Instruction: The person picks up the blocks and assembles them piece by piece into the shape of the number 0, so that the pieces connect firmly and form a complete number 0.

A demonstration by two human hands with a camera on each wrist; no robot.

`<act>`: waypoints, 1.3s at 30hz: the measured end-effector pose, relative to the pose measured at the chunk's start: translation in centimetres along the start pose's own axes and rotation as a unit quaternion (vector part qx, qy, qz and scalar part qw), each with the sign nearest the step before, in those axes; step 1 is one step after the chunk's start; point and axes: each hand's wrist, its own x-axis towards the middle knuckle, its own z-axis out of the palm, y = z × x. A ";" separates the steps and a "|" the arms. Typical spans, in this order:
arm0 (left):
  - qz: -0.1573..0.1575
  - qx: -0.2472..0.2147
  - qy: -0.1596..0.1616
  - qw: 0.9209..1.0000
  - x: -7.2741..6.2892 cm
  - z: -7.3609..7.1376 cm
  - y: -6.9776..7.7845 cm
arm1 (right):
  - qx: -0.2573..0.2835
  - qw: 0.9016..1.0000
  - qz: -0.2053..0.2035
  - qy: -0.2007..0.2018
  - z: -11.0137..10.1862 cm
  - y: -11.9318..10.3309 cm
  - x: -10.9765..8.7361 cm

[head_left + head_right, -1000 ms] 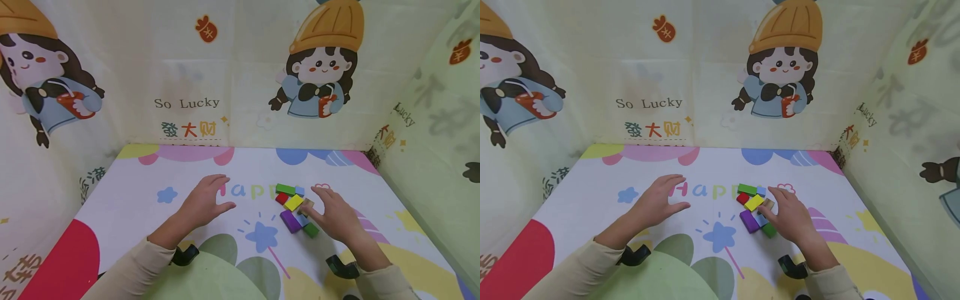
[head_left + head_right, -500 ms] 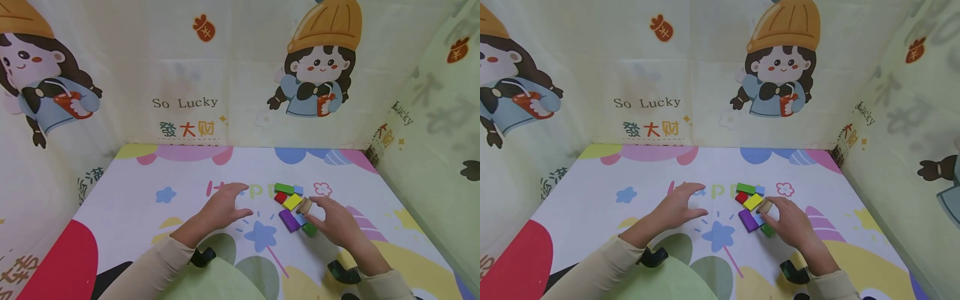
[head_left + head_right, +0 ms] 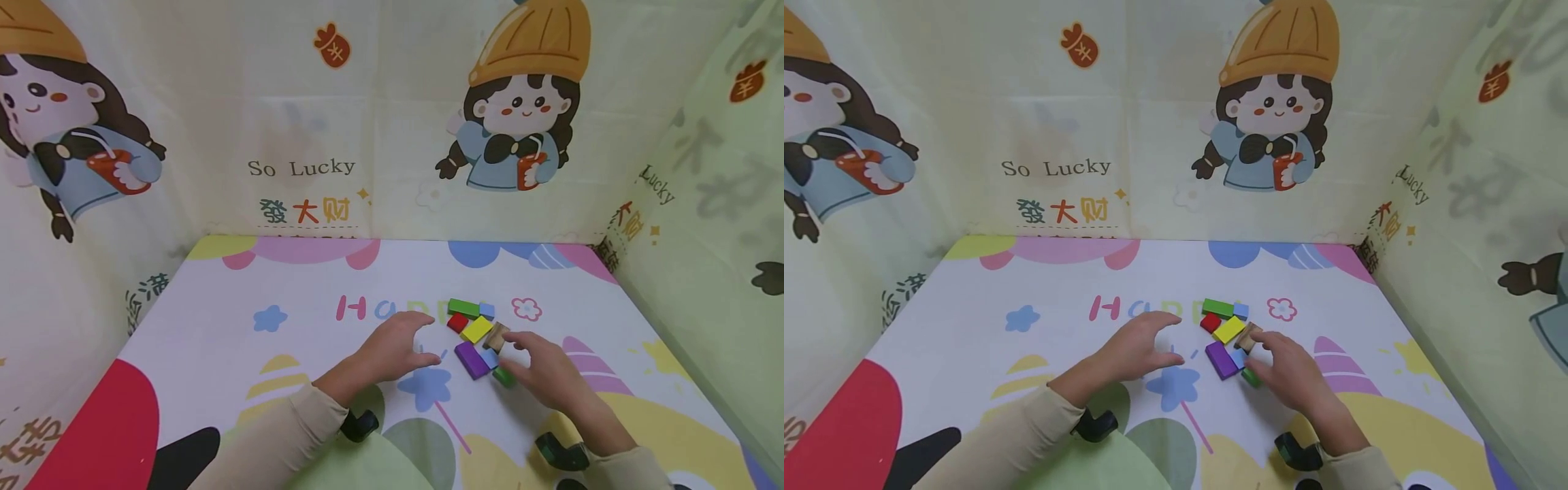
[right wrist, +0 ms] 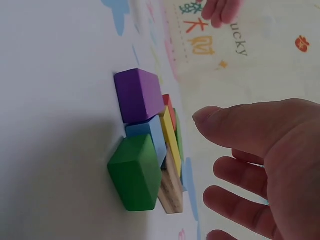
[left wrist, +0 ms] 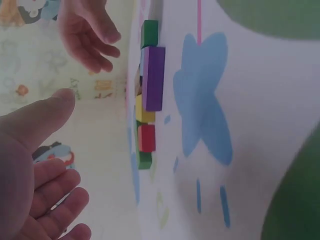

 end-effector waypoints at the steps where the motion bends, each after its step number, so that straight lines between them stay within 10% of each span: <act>1: -0.001 -0.001 -0.001 1.000 0.1 0.2 0.1 | 0.003 1.000 0.003 -0.003 0.1 0.0 0.0; 12: -0.022 0.025 -0.038 0.999 1.3 2.4 1.6 | 0.010 1.000 -0.002 -0.019 0.9 0.6 0.2; 21: 0.019 -0.006 -0.110 0.994 3.2 3.1 1.5 | 0.003 1.000 -0.003 -0.022 1.6 0.6 0.4; 39: 0.028 -0.008 -0.132 0.991 4.8 4.9 1.3 | -0.009 0.999 0.006 -0.034 2.1 0.4 0.7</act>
